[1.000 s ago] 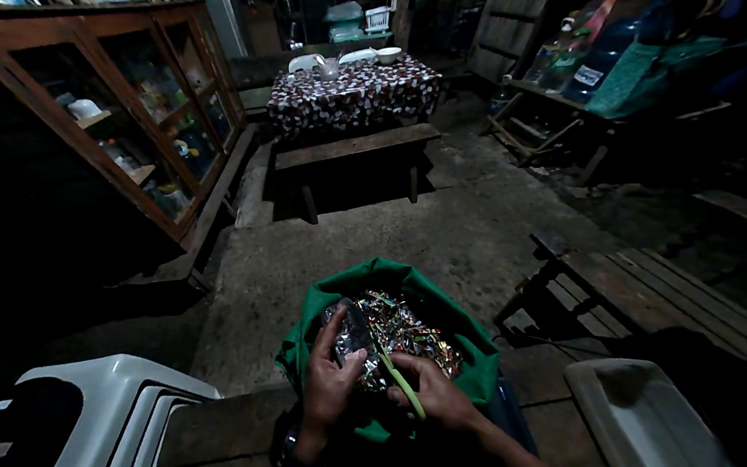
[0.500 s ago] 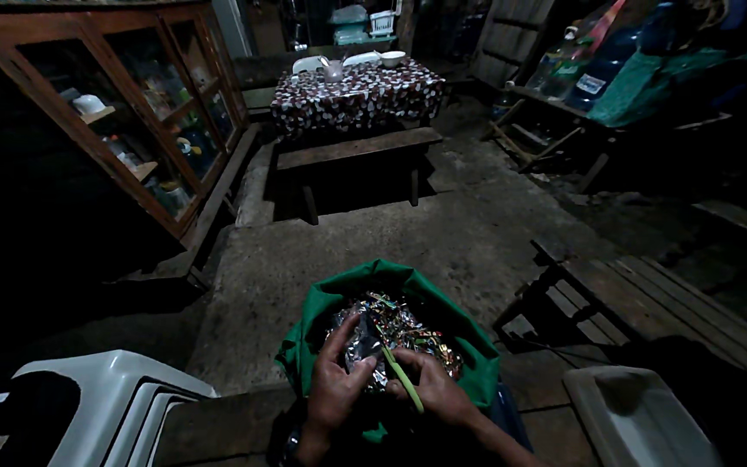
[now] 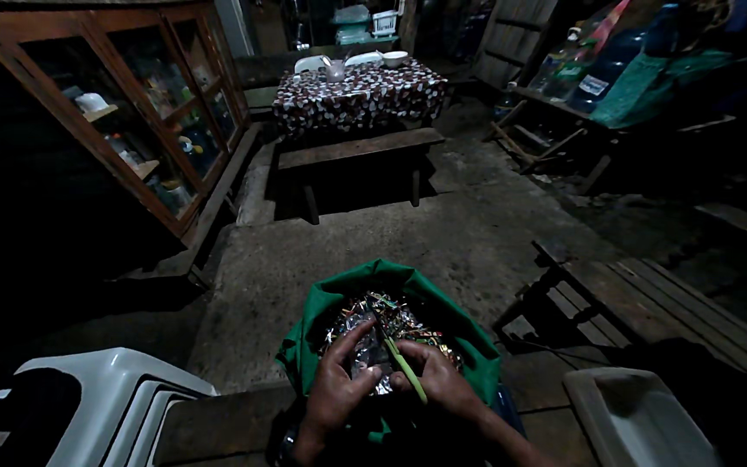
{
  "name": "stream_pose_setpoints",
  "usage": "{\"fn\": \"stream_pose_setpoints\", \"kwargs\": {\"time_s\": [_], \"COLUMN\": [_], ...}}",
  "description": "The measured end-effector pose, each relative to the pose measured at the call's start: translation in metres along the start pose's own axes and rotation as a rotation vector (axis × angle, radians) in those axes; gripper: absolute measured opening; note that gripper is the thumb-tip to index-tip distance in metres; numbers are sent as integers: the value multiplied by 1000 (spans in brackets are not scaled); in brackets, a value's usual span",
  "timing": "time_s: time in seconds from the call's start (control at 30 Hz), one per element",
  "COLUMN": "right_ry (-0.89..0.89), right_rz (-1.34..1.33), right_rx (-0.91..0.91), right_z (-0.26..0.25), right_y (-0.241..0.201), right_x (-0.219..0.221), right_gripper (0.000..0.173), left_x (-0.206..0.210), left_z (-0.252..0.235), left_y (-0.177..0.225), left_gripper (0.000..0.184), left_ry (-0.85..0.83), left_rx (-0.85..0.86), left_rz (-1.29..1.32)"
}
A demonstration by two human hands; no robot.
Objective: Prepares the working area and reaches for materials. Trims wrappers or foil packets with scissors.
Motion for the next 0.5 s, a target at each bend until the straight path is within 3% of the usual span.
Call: {"fn": "stream_pose_setpoints", "kwargs": {"time_s": [0.23, 0.37, 0.5], "right_ry": [-32, -66, -55], "right_rz": [1, 17, 75], "right_rx": [65, 104, 116], "right_z": [9, 10, 6], "right_y": [11, 10, 6], "right_x": [-2, -3, -3], "right_gripper": [38, 46, 43], "left_x": [-7, -8, -8], "left_z": [-2, -2, -1], "left_y": [-2, -2, 0], "left_gripper": [58, 54, 51], "left_ry": [130, 86, 25], "left_rx": [-89, -100, -107], "left_rz": [-22, -39, -37]}}
Point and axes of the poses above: each hand's wrist, its own z-axis away from the middle knuckle, its own x-axis out of the palm, y = z × x, the point moved 2 cm from there along -z, towards the middle knuckle, and after that the axes turned 11 degrees about -z, right-handed, at the moved point
